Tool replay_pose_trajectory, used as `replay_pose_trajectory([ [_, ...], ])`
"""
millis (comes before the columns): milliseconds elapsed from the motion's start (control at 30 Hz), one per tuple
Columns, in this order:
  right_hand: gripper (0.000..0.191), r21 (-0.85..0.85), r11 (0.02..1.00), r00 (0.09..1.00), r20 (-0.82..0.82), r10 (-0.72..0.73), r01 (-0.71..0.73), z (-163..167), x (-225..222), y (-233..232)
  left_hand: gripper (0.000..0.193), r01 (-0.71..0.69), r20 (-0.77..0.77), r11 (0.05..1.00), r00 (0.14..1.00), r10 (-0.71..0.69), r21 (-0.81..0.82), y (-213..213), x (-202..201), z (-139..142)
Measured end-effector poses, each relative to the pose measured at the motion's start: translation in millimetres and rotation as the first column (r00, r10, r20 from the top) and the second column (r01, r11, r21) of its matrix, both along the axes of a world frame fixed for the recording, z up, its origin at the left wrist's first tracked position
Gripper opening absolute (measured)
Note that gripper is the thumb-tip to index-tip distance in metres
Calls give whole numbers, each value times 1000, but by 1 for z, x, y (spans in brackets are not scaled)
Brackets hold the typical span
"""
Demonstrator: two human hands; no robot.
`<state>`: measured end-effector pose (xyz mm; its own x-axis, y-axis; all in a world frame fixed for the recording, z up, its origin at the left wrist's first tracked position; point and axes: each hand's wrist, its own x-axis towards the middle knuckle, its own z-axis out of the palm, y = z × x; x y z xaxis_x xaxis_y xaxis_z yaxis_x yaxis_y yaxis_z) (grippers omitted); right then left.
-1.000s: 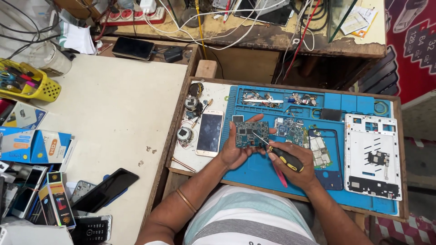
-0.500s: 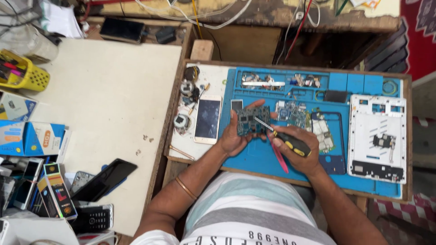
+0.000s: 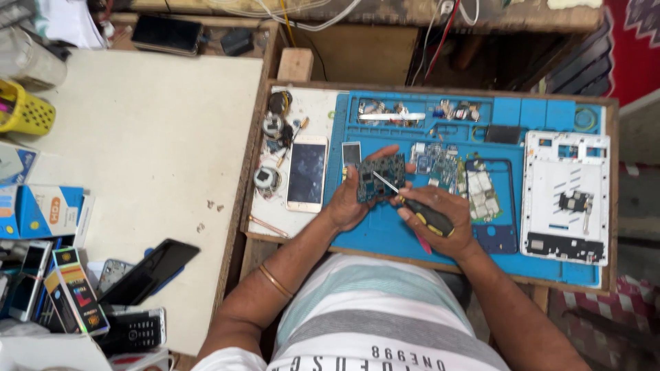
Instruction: The person handles a smartphone, then picks up a circuit board and uses a screwdriver to adjust or remove small components on the board. The work is performed on a cluttered workbench with various electronic parts and tools visible.
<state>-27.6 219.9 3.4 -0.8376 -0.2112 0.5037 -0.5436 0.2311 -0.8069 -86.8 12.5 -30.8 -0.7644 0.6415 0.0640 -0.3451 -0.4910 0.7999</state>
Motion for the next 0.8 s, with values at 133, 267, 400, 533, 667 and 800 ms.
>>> replay_pose_trajectory([
  [133, 34, -10, 1000, 1000, 19, -3, 3, 5, -1, -2, 113, -19, -23, 1000, 1000, 19, -25, 2, -2, 6],
  [267, 34, 29, 999, 998, 44, -33, 31, 7, 0, 0, 112, -45, -41, 997, 998, 43, -57, 1, 0, 11],
  [400, 34, 64, 997, 997, 54, -49, 45, 1, 1, 0, 110, -64, -18, 997, 998, 63, -48, 0, 0, 8],
  [533, 31, -140, 990, 987, 158, 40, -18, -10, 0, 3, 109, -22, 3, 1000, 1000, 22, -6, 0, -2, 4],
  [667, 30, -304, 952, 954, 279, 109, -20, -20, -5, 9, 109, 2, 55, 999, 999, -4, 41, -1, -3, 4],
  [800, 29, -315, 948, 946, 318, 64, 41, -26, -5, 12, 107, -10, 45, 999, 999, 8, 30, -2, -3, 3],
])
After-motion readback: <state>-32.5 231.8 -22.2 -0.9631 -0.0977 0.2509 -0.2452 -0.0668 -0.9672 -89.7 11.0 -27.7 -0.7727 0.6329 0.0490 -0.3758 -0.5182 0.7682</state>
